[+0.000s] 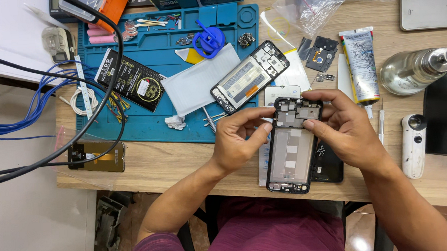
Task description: The person applies adhesive to the frame of a disassembled smartphone, then uses a screwdriver to secure internal components. They also use a magnifying glass to inspect the work area.
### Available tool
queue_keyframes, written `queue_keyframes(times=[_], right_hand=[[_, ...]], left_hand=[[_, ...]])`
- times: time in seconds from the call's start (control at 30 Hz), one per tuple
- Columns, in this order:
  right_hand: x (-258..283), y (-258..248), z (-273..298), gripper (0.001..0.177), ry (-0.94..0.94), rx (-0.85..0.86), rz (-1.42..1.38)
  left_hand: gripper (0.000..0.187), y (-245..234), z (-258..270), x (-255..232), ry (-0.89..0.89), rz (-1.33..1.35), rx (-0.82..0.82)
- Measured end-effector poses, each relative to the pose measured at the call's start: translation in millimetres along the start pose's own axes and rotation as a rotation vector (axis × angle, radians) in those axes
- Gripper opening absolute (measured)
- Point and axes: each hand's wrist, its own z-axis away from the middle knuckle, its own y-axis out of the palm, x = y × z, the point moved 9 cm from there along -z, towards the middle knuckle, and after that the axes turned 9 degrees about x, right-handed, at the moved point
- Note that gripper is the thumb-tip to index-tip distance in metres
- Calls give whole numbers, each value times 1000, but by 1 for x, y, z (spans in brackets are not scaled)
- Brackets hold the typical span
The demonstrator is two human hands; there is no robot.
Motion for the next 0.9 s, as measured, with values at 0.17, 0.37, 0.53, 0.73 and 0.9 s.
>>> queue_keyframes(times=[0.17, 0.37, 0.53, 0.73, 0.9], right_hand=[[-1, -2, 0, 41, 24, -5, -8], [0, -2, 1, 42, 24, -4, -1], [0, -1, 1, 42, 14, 15, -7], [-1, 1, 1, 43, 21, 27, -31], [5, -1, 5, 40, -30, -39, 136]], left_hand=[[18, 3, -1, -16, 92, -138, 63], [16, 1, -1, -9, 11, -68, 42], [13, 0, -2, -3, -10, -6, 41], [14, -1, -2, 7, -68, 83, 64], [17, -2, -5, 9, -118, 126, 32]])
